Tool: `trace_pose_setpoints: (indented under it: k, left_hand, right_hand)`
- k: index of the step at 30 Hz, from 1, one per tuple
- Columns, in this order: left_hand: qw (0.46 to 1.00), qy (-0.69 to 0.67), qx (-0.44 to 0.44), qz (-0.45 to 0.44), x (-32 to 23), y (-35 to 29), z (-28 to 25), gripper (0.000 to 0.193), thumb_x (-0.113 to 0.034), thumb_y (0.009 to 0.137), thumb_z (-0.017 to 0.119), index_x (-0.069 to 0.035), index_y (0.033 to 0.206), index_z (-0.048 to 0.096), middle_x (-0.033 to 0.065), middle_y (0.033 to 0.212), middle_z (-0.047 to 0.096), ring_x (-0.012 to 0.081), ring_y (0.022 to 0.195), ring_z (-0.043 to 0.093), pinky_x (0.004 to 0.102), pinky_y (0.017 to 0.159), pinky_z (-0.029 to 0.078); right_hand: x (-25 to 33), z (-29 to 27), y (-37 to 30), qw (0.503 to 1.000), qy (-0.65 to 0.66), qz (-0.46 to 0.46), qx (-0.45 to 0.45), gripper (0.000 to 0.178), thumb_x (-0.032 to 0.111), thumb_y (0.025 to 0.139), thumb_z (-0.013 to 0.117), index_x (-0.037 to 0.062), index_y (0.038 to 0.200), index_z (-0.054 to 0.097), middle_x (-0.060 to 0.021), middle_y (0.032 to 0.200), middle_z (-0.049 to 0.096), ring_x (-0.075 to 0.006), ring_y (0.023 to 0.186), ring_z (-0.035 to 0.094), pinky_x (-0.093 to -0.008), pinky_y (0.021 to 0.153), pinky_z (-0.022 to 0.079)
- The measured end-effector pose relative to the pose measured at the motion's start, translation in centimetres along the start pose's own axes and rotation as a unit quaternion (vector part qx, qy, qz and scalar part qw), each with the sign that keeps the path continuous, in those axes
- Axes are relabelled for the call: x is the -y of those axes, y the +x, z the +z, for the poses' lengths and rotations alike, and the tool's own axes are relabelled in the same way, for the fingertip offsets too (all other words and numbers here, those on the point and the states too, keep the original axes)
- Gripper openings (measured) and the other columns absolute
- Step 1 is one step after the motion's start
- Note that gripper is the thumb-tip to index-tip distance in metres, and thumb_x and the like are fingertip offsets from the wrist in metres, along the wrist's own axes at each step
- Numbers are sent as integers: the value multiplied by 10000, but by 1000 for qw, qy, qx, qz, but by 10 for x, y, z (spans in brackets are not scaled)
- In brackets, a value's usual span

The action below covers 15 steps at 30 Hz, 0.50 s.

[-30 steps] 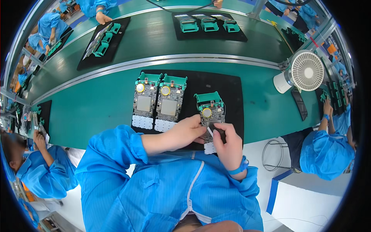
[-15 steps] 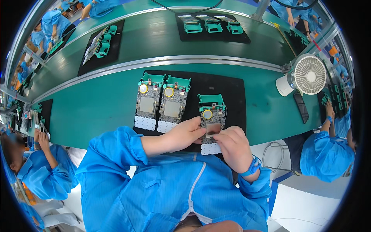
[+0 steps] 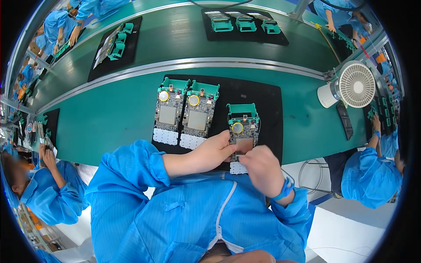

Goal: Assembling components onto printed circuit boards at a factory workstation.

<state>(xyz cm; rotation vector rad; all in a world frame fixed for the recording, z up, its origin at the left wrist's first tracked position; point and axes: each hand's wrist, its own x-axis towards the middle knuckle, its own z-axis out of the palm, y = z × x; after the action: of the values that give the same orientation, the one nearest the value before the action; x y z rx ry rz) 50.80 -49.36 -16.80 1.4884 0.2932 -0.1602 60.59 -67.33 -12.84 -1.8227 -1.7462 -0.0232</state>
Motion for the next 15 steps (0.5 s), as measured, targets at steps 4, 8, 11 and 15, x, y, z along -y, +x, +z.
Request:
trace_pose_setpoints:
  k: [4,8,11,15]
  left_hand:
    - [995,94,-13,-28,-14,-4,-1,220,-169,991,516,37,1024,446,149,859,621,189,757,641,334,666,538]
    - [998,57,-24,-1,-10,-3,0,217,-164,989,521,26,955,423,160,842,619,194,745,641,338,650,538]
    - [998,66,-16,-3,-9,-1,1,212,-159,987,523,30,973,428,151,847,621,195,748,642,336,659,540]
    - [999,21,-27,-8,-16,-1,3,197,-149,983,527,25,1039,453,127,873,625,182,758,634,327,668,542]
  right_hand:
    - [17,10,-14,991,-106,-56,53,311,64,738,635,8,1044,627,-104,959,601,-279,937,595,-389,868,506]
    - [10,21,-19,998,-32,38,-48,251,58,752,625,7,997,648,-108,960,609,-286,945,593,-387,842,515]
    - [16,22,-20,994,-103,8,-19,262,52,753,635,19,1012,658,-89,1018,620,-286,970,585,-377,816,527]
    - [9,23,-25,996,-81,-11,-46,255,21,735,651,34,990,660,-98,1031,618,-287,955,585,-385,806,521]
